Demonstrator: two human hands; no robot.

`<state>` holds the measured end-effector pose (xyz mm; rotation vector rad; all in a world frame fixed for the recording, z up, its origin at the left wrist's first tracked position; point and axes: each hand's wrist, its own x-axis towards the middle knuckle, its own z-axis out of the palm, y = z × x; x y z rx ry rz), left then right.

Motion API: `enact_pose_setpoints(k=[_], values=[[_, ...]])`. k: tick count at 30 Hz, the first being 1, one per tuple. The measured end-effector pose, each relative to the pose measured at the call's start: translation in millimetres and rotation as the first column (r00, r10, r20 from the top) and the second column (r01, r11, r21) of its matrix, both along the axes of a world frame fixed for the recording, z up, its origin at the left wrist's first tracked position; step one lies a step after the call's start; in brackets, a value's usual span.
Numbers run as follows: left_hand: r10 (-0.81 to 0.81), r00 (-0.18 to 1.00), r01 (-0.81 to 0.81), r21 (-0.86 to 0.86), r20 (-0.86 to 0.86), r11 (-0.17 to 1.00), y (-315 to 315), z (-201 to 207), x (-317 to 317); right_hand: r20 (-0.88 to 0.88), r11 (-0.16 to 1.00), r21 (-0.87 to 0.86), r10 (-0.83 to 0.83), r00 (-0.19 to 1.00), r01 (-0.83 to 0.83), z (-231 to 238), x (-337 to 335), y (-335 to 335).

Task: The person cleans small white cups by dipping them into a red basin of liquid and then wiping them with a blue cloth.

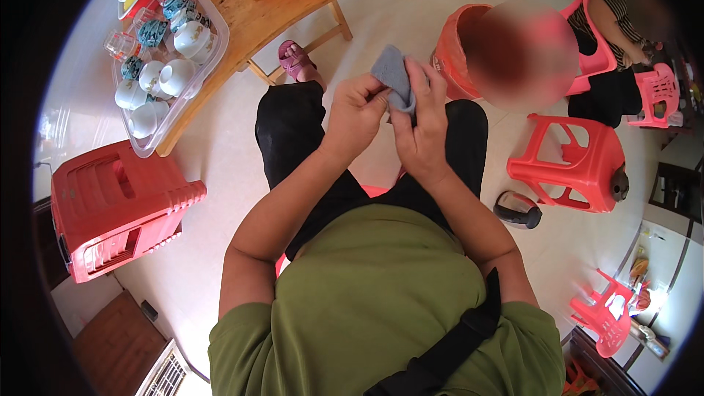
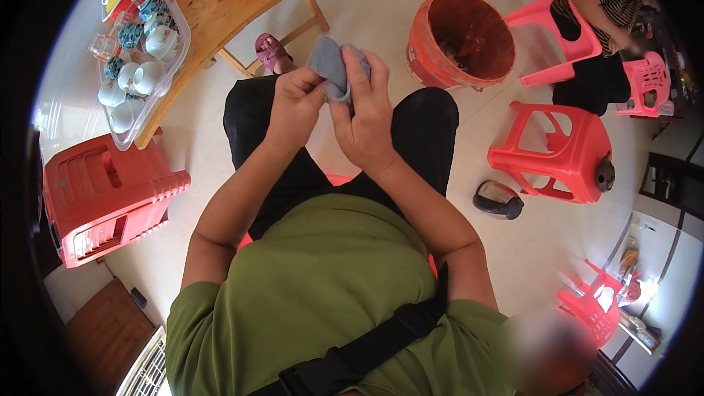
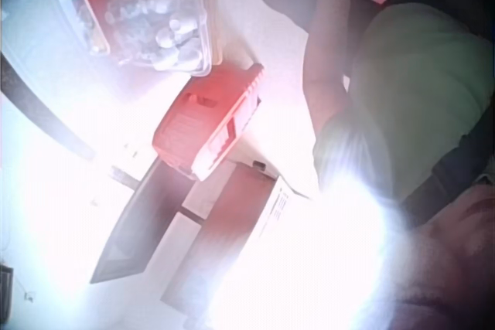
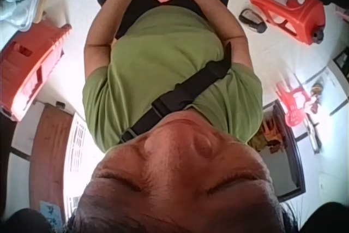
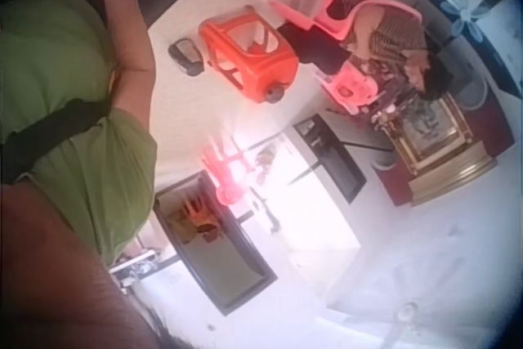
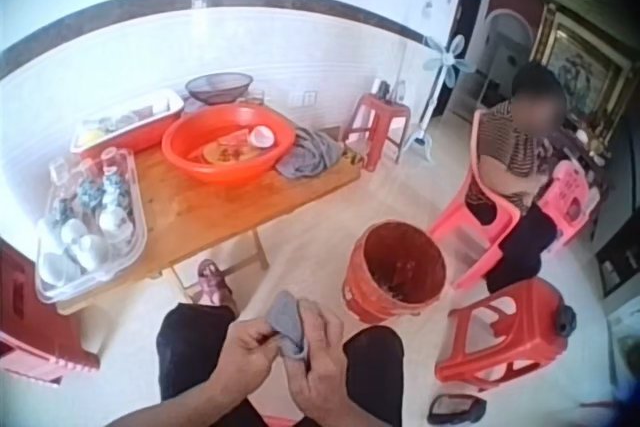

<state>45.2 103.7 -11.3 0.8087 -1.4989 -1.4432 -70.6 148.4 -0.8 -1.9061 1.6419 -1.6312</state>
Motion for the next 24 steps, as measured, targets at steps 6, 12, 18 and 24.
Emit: enact_pose_setpoints(k=[6, 12, 18, 24], values=[[-0.146, 0.989, 0.140, -0.156, -0.025, 0.978, -4.4, 13.4, 2.4, 0.864, 0.879, 0.221, 0.025, 0.503, -0.422, 3.8, -16.7, -7.4], [-0.245, 0.968, 0.247, -0.307, 0.046, 0.919, -11.2, 25.8, 4.7, 0.935, 0.684, 0.259, 0.000, 0.355, -0.682, 25.1, -48.1, -18.3], [-0.187, 0.956, 0.244, -0.265, 0.225, 0.933, -8.8, 29.7, 9.6, 0.098, 0.984, -0.049, 0.176, 0.979, -0.172, 10.0, -26.2, -18.0], [-0.294, 0.921, 0.388, -0.514, 0.257, 0.765, -19.6, 31.3, 11.8, 0.963, 0.595, 0.230, -0.022, 0.270, -0.770, 29.1, -45.6, -15.1]])
